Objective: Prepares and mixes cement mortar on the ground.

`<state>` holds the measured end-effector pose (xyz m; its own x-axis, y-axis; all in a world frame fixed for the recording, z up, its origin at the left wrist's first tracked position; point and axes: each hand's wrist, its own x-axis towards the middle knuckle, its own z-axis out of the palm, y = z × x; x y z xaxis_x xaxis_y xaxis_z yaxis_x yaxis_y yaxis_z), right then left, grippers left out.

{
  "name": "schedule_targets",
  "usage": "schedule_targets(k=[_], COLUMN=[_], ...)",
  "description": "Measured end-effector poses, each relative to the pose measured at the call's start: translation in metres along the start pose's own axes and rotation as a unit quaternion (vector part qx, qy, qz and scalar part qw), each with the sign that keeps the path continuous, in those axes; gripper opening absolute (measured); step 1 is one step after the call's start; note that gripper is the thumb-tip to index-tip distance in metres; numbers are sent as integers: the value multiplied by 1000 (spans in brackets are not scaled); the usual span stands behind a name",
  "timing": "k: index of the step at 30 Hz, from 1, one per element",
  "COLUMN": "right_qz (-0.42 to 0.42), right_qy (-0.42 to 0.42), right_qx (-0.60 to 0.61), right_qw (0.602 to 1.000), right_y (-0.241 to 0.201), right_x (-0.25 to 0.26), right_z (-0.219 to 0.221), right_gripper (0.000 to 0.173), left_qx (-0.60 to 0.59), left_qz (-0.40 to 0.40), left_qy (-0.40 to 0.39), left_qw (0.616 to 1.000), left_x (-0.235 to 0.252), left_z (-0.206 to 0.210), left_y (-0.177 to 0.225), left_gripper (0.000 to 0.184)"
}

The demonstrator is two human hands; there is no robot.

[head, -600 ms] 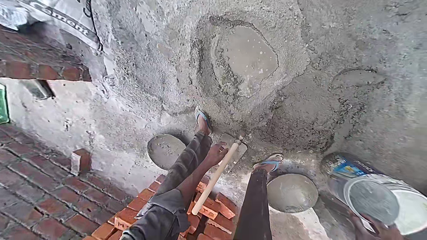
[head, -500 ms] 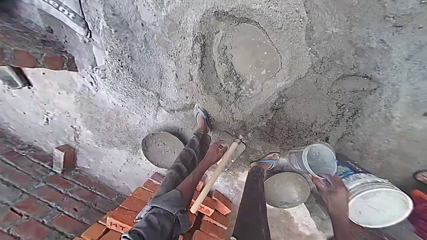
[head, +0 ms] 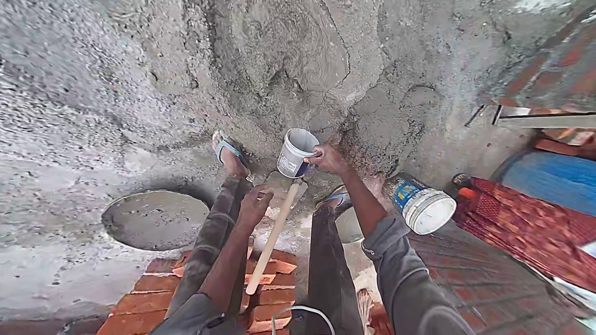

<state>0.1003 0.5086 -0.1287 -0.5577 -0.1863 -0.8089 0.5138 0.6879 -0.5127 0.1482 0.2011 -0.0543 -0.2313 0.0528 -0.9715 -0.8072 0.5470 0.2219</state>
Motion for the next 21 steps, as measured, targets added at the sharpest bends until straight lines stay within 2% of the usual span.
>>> schedule_targets(k=[2,6,10,14,16,18,21], right_qz=[6,100,155,164,180,208,222], right_qy=[75,160,186,176,165,178,217], right_qx=[0,90,171,160,161,198,237], right_qw=[997,978,955,957,956,941,920], right_y=[7,42,120,188,202,212,233], right_x=[-23,-91,-161,-191,-202,-213,-228], right_z=[20,25,-1,-26,-15,16,66], right_gripper=[34,36,35,40,44,47,46], left_qx=[7,39,87,138,180,244,322], left_qz=[-1,-10,-19,-27,-37,-42,-76], left_qy=[7,5,-9,-11,-14,-14,2], left_qw=[1000,999,996,990,983,969,944], left_x=[0,1,3,8,10,14,20], left_z=[-2,6,27,51,61,70,82], left_y=[0,1,-12,-27,-40,-55,-85], left_gripper=[43,42,43,43,44,46,61])
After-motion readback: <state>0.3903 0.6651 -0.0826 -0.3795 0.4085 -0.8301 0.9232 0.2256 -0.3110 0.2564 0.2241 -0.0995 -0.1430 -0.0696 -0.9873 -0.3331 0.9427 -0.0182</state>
